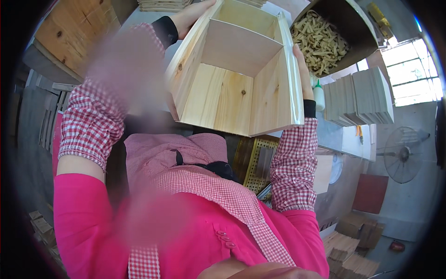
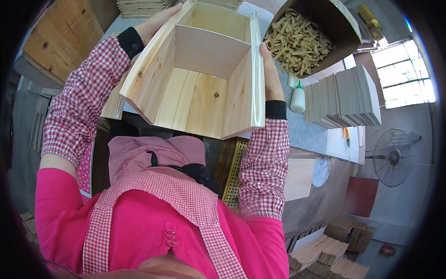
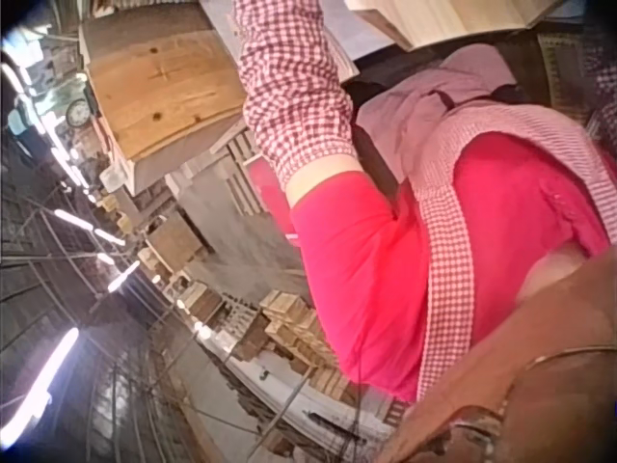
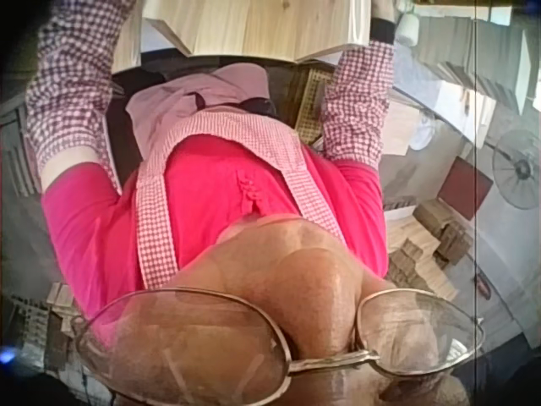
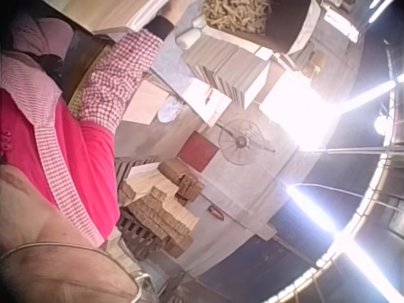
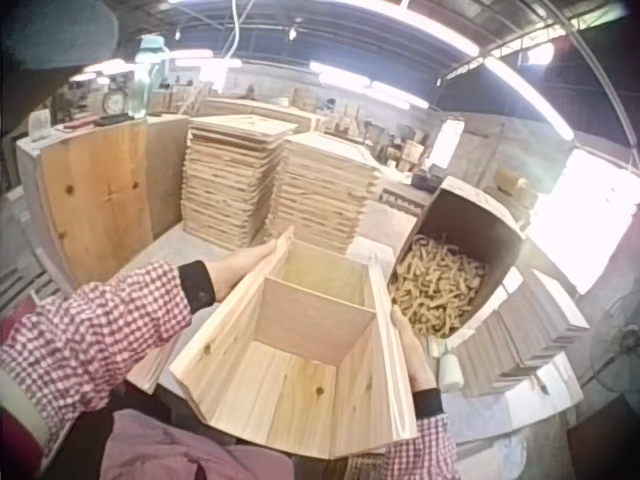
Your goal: Applying glue to the edges of wooden boards and assembling them into a rectangular box.
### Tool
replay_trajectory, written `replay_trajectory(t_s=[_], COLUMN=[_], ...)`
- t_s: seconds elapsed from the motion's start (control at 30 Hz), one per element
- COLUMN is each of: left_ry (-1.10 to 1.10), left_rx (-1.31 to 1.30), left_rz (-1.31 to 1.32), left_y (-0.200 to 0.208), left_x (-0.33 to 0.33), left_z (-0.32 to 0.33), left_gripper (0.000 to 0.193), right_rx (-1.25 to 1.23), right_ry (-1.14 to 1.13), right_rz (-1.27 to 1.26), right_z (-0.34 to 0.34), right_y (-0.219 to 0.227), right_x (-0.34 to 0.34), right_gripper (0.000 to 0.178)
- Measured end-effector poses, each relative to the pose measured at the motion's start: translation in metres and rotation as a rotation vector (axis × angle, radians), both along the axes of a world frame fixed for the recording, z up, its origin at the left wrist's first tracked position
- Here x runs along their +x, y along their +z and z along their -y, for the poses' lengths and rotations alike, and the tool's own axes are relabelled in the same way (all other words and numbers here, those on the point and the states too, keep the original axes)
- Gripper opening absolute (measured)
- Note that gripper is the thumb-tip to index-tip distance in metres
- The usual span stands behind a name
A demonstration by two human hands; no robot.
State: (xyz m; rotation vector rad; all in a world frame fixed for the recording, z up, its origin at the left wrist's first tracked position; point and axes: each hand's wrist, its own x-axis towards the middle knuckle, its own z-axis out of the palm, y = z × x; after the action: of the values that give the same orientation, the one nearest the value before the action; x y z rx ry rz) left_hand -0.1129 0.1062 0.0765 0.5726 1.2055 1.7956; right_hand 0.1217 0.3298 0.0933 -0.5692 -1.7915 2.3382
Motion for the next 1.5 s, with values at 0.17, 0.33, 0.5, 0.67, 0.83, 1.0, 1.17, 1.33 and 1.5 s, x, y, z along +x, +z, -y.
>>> replay_trajectory(t_s=[0.17,0.33,0.5,0.67,0.83,1.0,1.17,1.33,1.5], left_ry=[0.164,-0.102,0.672,1.469,1.145,1.222,1.301,1.336,1.139], left_rx=[-0.161,0.123,0.035,-0.265,0.265,0.366,0.276,0.132,-0.162], left_rz=[0.067,-0.127,-0.347,-0.274,0.914,0.832,0.289,-0.314,-1.301], left_y=[0.021,0.008,-0.003,-0.066,-0.107,-0.101,-0.088,-0.024,0.081], left_x=[0.028,0.019,0.075,0.216,0.205,0.189,0.185,0.194,0.237], left_z=[0.012,0.022,0.041,0.21,0.274,0.253,0.239,0.215,0.182], left_gripper=[0.061,0.063,0.037,0.028,0.048,0.049,0.046,0.042,0.039], right_rx=[-0.065,-0.077,-0.12,0.533,0.555,0.571,0.818,1.17,1.73], right_ry=[0.038,0.004,-0.058,-0.3,-0.516,-0.568,-0.522,-0.376,-0.097], right_rz=[-0.041,-0.069,-0.145,-0.206,-0.13,-0.243,-0.347,-0.533,-0.917], right_z=[0.004,-0.027,-0.004,-0.031,-0.023,-0.002,0.049,0.112,0.189], right_y=[-0.003,-0.034,-0.016,-0.05,-0.037,0.002,0.053,0.091,0.131], right_x=[0.002,-0.015,0.04,0.111,0.145,0.16,0.172,0.176,0.165], right_gripper=[0.055,0.048,0.064,0.065,0.062,0.058,0.057,0.03,0.034])
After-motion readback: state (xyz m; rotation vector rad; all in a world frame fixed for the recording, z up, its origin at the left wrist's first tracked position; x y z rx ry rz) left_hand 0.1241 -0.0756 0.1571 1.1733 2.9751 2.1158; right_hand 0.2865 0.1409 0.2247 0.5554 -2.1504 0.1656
